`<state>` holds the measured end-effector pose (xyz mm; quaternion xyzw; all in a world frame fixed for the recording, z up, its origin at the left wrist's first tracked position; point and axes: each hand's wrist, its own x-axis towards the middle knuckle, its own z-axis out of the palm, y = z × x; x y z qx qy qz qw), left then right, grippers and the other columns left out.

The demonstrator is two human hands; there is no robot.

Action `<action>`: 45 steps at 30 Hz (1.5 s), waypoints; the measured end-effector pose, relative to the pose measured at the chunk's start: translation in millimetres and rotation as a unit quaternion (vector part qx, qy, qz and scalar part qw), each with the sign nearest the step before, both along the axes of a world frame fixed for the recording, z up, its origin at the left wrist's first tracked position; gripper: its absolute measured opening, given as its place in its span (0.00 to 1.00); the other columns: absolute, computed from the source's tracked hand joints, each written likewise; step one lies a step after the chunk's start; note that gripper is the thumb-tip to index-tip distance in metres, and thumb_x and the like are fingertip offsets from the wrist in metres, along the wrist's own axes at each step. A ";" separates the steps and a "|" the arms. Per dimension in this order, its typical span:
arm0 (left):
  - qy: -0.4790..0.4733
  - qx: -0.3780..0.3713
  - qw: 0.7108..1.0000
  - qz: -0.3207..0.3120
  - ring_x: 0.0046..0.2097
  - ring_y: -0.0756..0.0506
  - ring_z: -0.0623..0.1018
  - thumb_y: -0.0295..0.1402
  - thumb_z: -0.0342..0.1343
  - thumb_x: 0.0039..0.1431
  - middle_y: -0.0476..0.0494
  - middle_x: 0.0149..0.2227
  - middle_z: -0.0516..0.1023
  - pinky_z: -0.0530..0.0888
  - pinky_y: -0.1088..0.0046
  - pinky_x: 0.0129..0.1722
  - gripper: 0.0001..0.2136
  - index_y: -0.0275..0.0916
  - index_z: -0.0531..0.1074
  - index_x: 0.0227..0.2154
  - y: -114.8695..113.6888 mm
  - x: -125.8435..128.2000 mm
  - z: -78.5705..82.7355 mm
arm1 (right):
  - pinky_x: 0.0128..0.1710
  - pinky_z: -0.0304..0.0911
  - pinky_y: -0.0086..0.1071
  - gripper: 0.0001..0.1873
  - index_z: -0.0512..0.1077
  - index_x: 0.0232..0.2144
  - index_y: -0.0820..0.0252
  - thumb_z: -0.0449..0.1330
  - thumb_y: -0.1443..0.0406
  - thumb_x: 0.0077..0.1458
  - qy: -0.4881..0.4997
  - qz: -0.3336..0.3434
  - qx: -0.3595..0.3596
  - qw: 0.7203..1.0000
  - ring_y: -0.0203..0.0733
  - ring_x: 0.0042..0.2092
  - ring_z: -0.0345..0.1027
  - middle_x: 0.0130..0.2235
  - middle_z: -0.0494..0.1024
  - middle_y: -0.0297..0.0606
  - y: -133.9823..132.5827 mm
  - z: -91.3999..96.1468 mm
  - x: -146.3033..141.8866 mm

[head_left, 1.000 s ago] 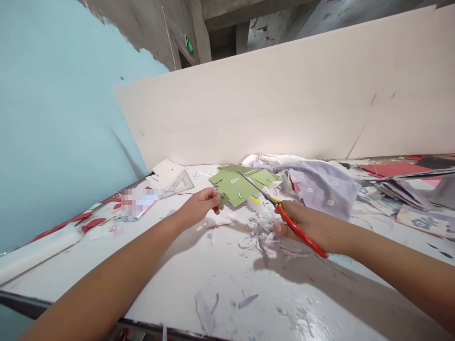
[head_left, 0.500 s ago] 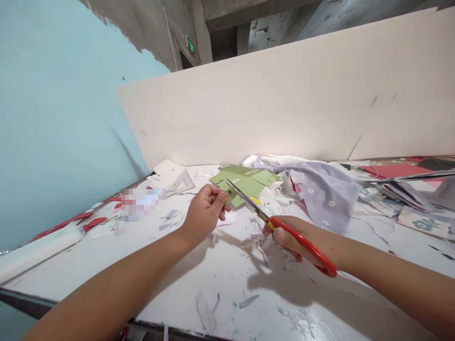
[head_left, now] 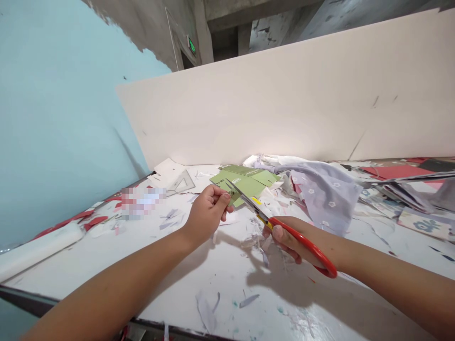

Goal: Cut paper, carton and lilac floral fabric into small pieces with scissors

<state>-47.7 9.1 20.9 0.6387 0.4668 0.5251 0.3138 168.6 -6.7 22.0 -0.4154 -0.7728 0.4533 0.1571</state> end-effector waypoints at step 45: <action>0.368 -0.221 0.902 -0.037 0.31 0.47 0.73 0.35 0.55 0.39 0.49 0.29 0.77 0.65 0.75 0.26 0.05 0.41 0.72 0.22 58.2 -63.4 -11.0 | 0.25 0.56 0.37 0.22 0.63 0.22 0.57 0.47 0.46 0.50 -0.385 -0.230 0.211 0.869 0.54 0.35 0.69 0.34 0.75 0.44 57.7 -3.5 37.8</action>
